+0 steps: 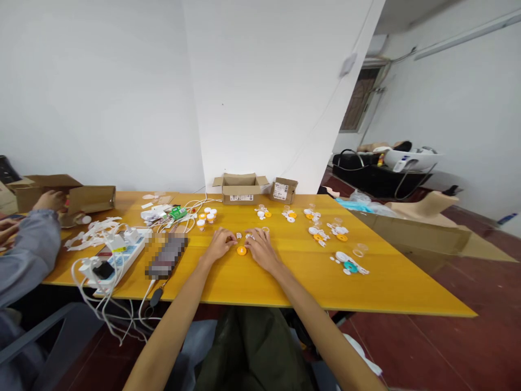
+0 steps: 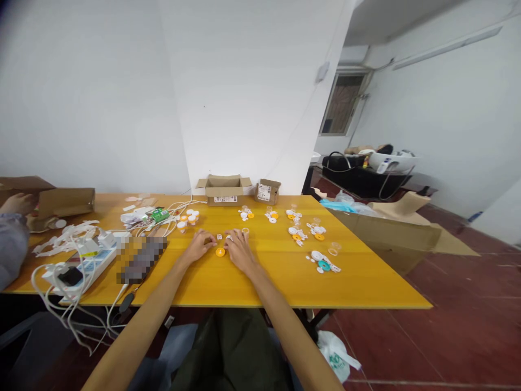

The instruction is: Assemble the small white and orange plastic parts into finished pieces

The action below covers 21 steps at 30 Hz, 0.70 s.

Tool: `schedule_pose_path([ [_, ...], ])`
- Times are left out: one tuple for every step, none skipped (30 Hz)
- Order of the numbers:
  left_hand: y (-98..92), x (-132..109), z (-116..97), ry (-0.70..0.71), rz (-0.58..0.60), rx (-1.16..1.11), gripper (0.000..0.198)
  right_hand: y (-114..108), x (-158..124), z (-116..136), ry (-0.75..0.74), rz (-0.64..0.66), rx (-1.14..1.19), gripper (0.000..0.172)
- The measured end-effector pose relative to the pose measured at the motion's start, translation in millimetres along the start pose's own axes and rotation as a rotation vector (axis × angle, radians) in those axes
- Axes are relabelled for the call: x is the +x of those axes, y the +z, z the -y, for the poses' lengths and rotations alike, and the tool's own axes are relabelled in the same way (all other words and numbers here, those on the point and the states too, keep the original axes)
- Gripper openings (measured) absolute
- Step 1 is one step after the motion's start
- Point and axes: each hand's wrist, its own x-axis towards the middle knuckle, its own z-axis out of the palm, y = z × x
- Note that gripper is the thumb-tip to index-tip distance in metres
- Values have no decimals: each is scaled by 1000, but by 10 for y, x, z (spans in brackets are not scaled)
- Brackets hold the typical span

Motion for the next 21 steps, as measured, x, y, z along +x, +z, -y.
schedule_pose_path([
  [3, -1, 3, 4, -2, -6, 7, 5, -4, -6, 4, -3, 13, 18],
  [5, -2, 3, 6, -3, -10, 7, 6, -7, -11, 11, -4, 29, 18],
  [5, -3, 0, 6, -5, -15, 7, 4, -9, -15, 20, -4, 46, 18],
  [4, -4, -6, 6, -5, -20, 6, -1, -10, -18, 32, -7, 66, 17],
  [1, -4, -16, 5, -5, -26, 5, -7, -12, -20, 46, -13, 86, 17],
  [-3, -6, -28, 3, -4, -35, 5, -15, -13, -22, 59, -19, 109, 16],
  [-10, -7, -44, 0, -4, -45, 4, -22, -16, -23, 70, -25, 132, 16],
  [-18, -10, -61, -1, 0, -56, 4, -28, -19, -23, 78, -29, 156, 16],
  [-27, -14, -81, 0, 8, -68, 4, -34, -23, -22, 81, -30, 179, 16],
  [-37, -20, -101, 3, 19, -78, 6, -39, -28, -21, 79, -30, 202, 17],
  [-46, -26, -121, 4, 35, -85, 7, -42, -33, -19, 73, -27, 224, 17],
  [-55, -35, -140, 5, 55, -87, 8, -45, -38, -16, 64, -23, 243, 17],
  [-63, -44, -157, 6, 80, -83, 9, -47, -42, -14, 54, -17, 259, 18],
  [-67, -53, -171, 5, 106, -75, 10, -48, -45, -11, 43, -10, 272, 18],
  [-69, -62, -182, 2, 133, -64, 11, -50, -47, -8, 34, -1, 283, 19],
  [-69, -71, -189, -1, 159, -50, 14, -53, -47, -4, 27, 9, 292, 19],
  [-67, -78, -192, -3, 180, -35, 17, -55, -47, -1, 22, 19, 299, 19],
  [-64, -83, -192, -3, 198, -21, 21, -58, -45, 1, 18, 29, 306, 19],
  [-61, -87, -190, -1, 212, -8, 23, -62, -43, 4, 16, 36, 312, 19],
  [-59, -89, -186, 2, 222, 2, 25, -65, -41, 6, 14, 40, 317, 19],
  [-57, -90, -182, 7, 230, 9, 26, -67, -38, 8, 13, 43, 322, 18],
])
